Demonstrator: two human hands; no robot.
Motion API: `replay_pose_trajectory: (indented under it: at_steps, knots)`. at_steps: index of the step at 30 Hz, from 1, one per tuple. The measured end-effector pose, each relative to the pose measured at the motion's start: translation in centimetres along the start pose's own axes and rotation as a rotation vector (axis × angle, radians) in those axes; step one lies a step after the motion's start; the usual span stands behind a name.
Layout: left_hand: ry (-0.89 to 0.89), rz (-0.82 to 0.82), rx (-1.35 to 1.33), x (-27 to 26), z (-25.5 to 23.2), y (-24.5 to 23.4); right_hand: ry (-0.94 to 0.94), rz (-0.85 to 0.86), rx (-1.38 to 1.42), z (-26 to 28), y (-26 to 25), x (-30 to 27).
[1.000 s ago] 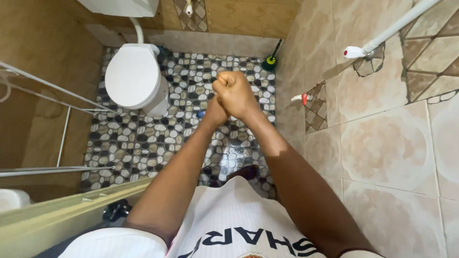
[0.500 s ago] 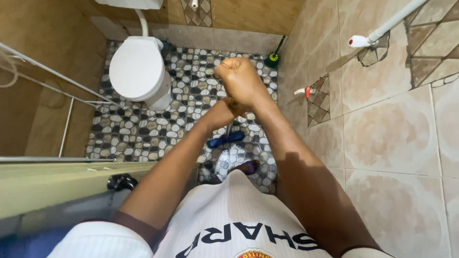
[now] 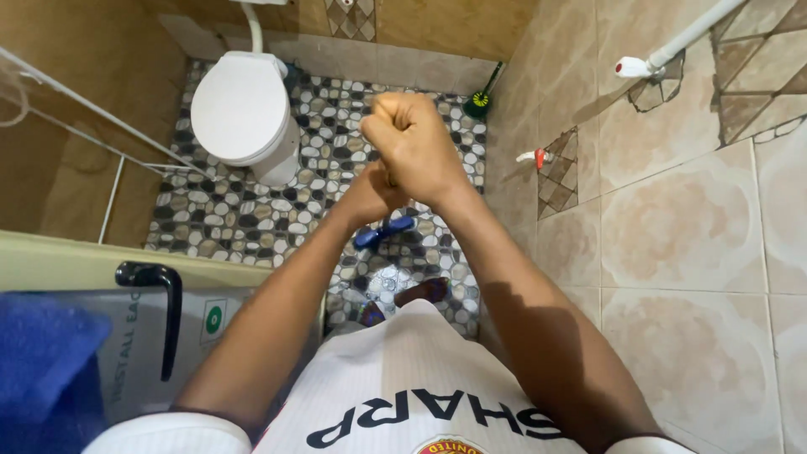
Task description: Cleaning and unclogging a bathroom floor drain using various tools.
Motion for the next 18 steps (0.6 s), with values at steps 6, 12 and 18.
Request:
replay_pose_trajectory:
  at_steps: [6,12,18]
  knots:
    - [0.112,-0.291,0.08,-0.6,-0.6,-2.4,0.027,-0.01,0.052,1.1,1.4,0.2]
    - [0.068,-0.361,0.084,-0.7,3.9,-1.7,0.029,0.07,0.082,-4.7,3.1,-1.1]
    - [-0.053,-0.143,0.225,-0.8,10.7,1.1,0.222,0.076,0.082,-7.7,4.7,-2.5]
Point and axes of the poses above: each hand's wrist, its own x-axis towards the middle knuckle, its own y-axis out of the palm, z = x × y, the point moved 8 cm from there along x, towards the middle knuckle, and after that the axes turned 4 degrees about z, right-handed, at the moved point
